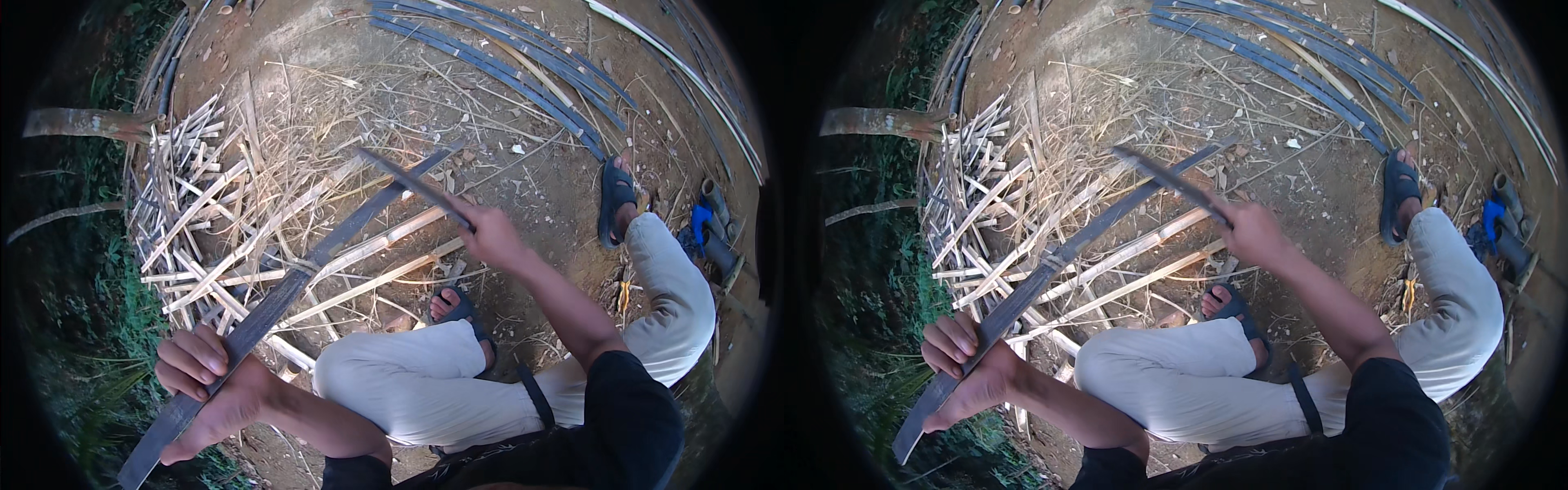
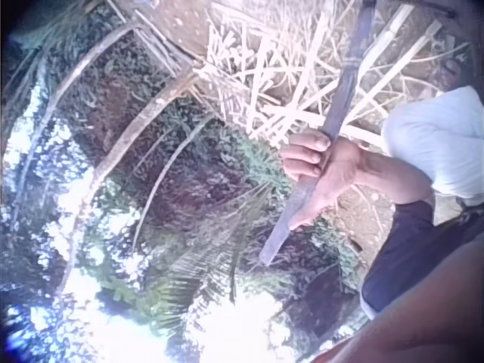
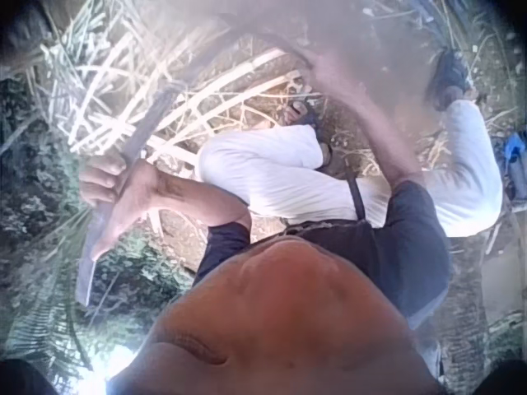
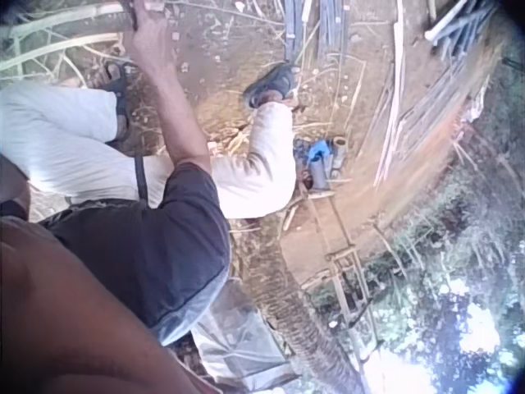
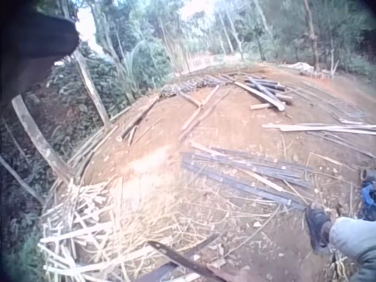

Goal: The person uses a large knife and pliers to shave and trim thin strips of bamboo in an outdoor workspace. They hold the bamboo strips and use the knife to shave them while using pliers to manipulate the ends.

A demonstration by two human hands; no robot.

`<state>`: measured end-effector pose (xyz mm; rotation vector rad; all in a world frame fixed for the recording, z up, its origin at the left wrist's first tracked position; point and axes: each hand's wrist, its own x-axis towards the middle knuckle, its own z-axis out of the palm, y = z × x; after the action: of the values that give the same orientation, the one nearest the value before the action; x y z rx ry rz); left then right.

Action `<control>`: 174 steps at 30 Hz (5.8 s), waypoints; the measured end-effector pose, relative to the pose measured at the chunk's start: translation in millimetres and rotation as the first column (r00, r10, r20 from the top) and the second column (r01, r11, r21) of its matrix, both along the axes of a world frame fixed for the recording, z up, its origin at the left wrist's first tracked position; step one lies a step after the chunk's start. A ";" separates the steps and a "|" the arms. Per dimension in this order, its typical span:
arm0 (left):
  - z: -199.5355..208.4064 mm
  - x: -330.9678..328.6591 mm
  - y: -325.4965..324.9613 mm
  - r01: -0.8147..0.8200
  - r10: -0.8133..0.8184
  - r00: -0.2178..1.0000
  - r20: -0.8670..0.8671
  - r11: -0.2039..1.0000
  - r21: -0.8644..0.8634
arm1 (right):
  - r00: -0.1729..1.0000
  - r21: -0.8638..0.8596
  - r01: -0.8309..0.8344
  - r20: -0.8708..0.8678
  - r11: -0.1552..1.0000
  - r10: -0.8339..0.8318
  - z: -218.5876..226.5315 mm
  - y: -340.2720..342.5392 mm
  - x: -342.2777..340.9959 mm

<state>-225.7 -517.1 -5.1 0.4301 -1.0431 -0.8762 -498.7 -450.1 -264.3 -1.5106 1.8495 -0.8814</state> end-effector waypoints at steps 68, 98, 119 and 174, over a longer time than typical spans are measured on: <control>-11.7 33.8 -27.0 0.427 -0.414 0.904 0.108 0.889 -0.166 | 0.971 0.466 0.190 -0.222 0.864 -0.093 -148.3 -47.4 -138.1; -0.4 -8.4 10.1 0.000 -0.006 0.988 -0.154 0.999 -0.038 | 0.934 -0.286 -0.202 0.231 0.937 0.272 167.4 59.5 105.1; 0.8 -6.7 12.4 -0.091 0.091 0.985 -0.147 0.996 0.006 | 0.996 0.062 0.074 0.040 0.995 -0.076 48.1 17.7 37.7; -25.7 63.7 -40.3 -0.295 0.453 0.842 -0.292 0.841 0.454 | 0.756 0.024 0.534 -0.461 0.845 -0.465 -79.9 76.1 -102.8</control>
<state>-162.0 -557.4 -30.8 0.7425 -0.3800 -0.7627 -601.5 -373.9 -344.2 -1.1886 2.6780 -0.6204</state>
